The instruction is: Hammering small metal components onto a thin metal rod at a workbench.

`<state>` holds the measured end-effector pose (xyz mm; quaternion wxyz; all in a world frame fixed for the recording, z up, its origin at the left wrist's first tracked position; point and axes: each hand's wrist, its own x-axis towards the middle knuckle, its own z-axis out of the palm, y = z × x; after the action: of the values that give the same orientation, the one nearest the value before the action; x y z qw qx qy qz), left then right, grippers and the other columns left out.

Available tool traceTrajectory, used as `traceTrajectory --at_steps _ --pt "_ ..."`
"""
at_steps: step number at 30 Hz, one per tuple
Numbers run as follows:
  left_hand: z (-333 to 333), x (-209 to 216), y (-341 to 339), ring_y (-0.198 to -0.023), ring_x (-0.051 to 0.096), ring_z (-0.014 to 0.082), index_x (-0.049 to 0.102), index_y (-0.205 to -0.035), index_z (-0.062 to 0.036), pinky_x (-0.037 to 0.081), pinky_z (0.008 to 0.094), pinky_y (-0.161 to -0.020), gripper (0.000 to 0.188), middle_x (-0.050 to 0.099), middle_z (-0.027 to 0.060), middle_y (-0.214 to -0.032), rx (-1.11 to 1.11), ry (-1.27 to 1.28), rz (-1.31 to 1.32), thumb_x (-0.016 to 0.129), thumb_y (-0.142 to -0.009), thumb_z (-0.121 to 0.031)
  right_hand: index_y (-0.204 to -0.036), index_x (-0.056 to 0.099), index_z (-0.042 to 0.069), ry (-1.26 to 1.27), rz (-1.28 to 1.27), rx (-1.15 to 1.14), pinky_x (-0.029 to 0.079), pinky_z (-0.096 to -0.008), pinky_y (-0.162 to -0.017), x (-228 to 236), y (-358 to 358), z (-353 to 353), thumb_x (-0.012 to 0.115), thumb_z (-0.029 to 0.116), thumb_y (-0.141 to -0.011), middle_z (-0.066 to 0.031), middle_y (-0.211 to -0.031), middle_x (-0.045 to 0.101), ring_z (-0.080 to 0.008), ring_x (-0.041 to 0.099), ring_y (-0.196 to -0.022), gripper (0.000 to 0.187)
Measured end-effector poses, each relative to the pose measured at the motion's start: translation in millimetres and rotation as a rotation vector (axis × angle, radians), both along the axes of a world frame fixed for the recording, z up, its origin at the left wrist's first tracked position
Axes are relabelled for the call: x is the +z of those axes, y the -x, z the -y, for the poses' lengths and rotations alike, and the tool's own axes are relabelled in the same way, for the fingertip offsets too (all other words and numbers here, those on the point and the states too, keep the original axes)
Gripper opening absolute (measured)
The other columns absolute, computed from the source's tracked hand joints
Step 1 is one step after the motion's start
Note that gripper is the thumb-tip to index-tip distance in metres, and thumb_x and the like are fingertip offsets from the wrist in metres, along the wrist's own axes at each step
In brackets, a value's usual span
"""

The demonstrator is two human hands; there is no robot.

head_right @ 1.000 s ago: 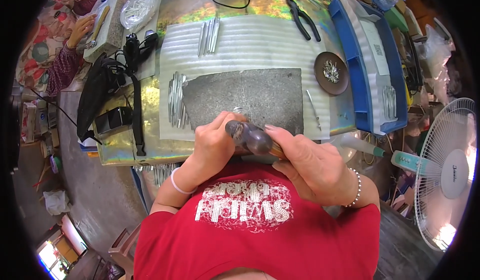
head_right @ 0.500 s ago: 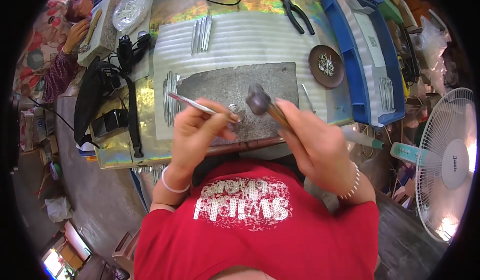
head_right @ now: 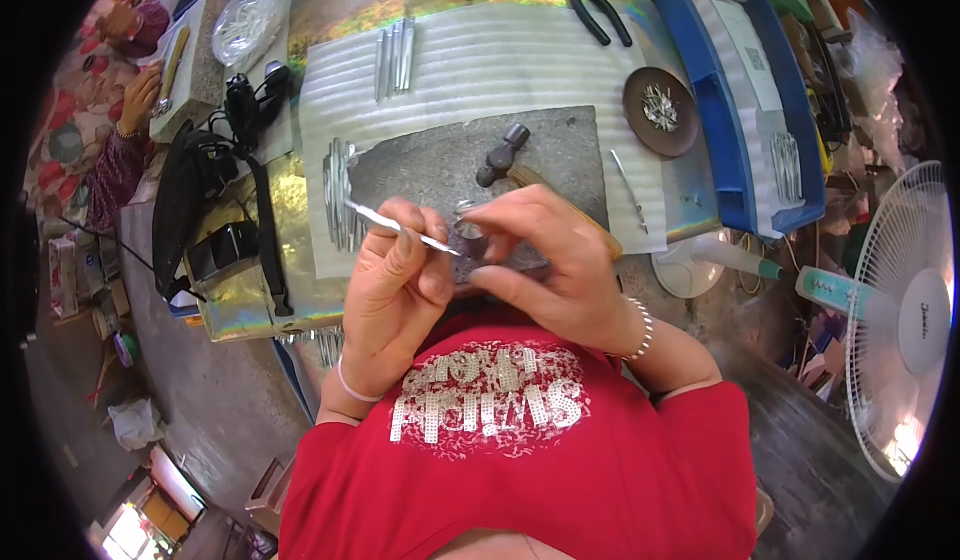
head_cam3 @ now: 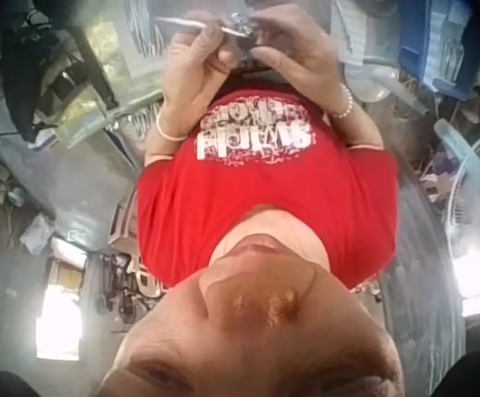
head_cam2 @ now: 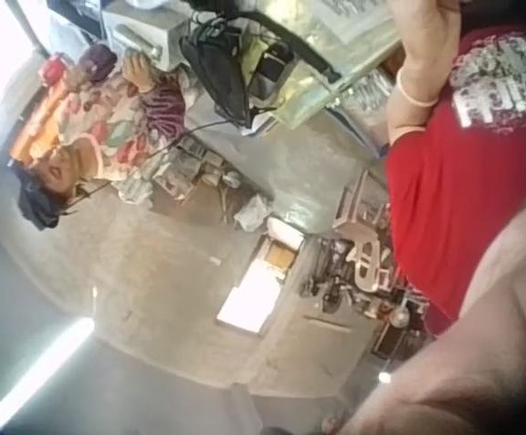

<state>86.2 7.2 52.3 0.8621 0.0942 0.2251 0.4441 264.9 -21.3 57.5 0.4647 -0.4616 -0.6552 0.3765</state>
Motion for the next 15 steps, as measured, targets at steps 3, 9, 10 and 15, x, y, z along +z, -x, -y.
traceTrajectory --at_steps 3,9,10,15 --pt "4.8 -10.8 -8.8 -0.063 0.059 0.0117 0.054 -0.098 -0.0065 0.049 0.0205 -0.056 0.007 0.060 0.0070 -0.087 -0.064 0.096 0.026 0.056 -0.093 -0.011 -0.108 0.061 0.000 0.027 -0.263 -0.038 0.048 -0.0241 -0.068 -14.2 17.3 -1.6 0.072 0.004 -0.078 -0.0082 -0.096 0.059 -0.0115 0.058 -0.077 0.032" --pt "12.5 -14.3 -8.9 -0.069 0.060 0.0142 0.054 -0.101 -0.0055 0.051 0.0244 -0.061 0.010 0.060 0.0080 -0.096 -0.099 0.090 0.098 0.057 -0.093 -0.011 -0.094 0.063 0.000 0.043 -0.485 -0.150 0.043 -0.0196 -0.064 -22.7 20.0 2.6 0.063 -0.007 -0.081 -0.0049 -0.088 0.057 -0.0075 0.054 -0.076 0.015" --pt "12.3 -11.6 -8.3 -0.071 0.061 0.0156 0.054 -0.103 -0.0048 0.052 0.0262 -0.063 0.011 0.060 0.0090 -0.097 -0.121 0.134 0.084 0.056 -0.093 -0.010 -0.094 0.063 0.000 0.044 -0.487 -0.155 0.043 -0.0196 -0.064 -22.6 18.5 2.7 0.063 -0.007 -0.081 -0.0049 -0.088 0.057 -0.0075 0.054 -0.076 0.015" --pt "9.7 -21.4 10.4 -0.082 0.065 0.0189 0.056 -0.102 0.0032 0.055 0.0300 -0.074 0.013 0.063 0.0146 -0.099 -0.123 -0.143 -0.262 0.054 -0.092 -0.003 -0.087 0.057 0.000 0.263 -0.702 -0.135 0.039 -0.0193 -0.063 -16.9 5.2 -1.1 0.059 -0.008 -0.082 -0.0022 -0.082 0.052 -0.0059 0.049 -0.071 0.010"
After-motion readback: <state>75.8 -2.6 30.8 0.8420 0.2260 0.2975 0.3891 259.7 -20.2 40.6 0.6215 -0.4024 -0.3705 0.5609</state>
